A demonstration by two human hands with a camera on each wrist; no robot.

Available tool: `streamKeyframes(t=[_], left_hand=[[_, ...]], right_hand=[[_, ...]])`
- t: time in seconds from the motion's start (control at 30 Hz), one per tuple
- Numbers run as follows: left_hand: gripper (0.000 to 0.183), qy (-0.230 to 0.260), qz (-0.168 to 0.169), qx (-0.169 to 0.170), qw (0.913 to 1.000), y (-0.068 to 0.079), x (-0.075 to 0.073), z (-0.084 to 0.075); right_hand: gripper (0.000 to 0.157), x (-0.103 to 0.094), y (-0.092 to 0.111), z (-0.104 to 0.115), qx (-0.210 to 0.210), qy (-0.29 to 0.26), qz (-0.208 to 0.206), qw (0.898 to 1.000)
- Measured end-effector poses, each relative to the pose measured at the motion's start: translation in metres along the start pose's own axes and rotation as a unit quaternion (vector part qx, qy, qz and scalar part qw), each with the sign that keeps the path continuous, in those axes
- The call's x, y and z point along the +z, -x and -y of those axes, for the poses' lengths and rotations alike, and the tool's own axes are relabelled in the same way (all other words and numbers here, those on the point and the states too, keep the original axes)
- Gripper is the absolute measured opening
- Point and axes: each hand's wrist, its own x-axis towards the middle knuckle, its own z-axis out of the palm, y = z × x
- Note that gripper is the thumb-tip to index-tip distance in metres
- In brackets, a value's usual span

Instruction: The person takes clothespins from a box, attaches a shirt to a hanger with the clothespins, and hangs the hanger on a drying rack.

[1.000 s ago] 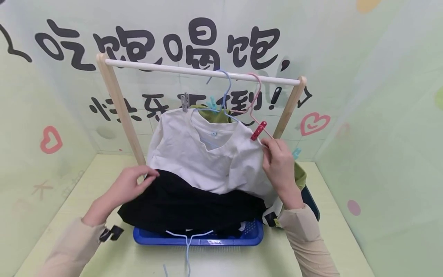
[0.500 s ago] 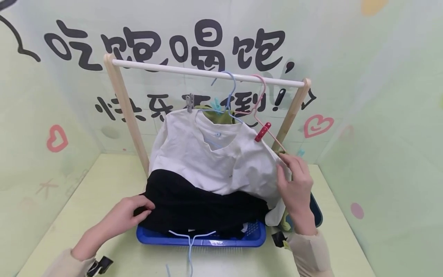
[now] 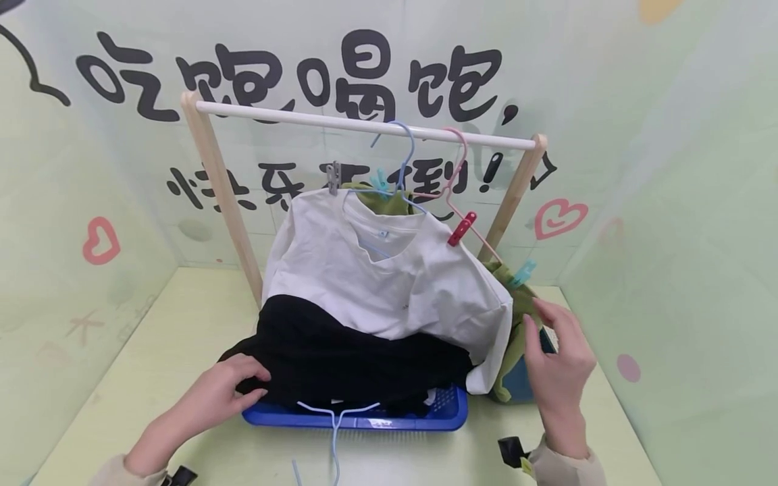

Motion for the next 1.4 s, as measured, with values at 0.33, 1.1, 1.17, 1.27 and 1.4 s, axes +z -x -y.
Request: streamKeyframes(t=[0.33, 1.1, 1.17, 1.27, 1.4], left_hand=[[0.024, -0.044, 0.004, 0.016, 0.9989, 0.001, -0.001, -0.003], [0.019, -0.096, -0.043, 0.059, 0.9927, 0.001, 0.012, -0.001], [0.019, -0.094, -0.063, 0.068, 0.9913, 0.002, 0.013, 0.0], [0.019, -0.086, -0.089, 0.082, 0.9889, 0.003, 0.014, 0.003], [0.02, -0.075, -0.117, 0.099, 0.9854, 0.002, 0.013, 0.007]], right_hand=[[0.017, -0.017, 0.01, -0.026, 0.051, 0.057, -0.012, 0.997], [0.01, 0.009, 0.043, -0.118, 0.185, 0.177, 0.226, 0.94], [0.023, 0.012, 0.044, -0.125, 0.187, 0.185, 0.243, 0.934], [0.031, 0.013, 0.045, -0.132, 0.212, 0.195, 0.271, 0.919], [0.031, 0.012, 0.047, -0.135, 0.235, 0.205, 0.296, 0.903]])
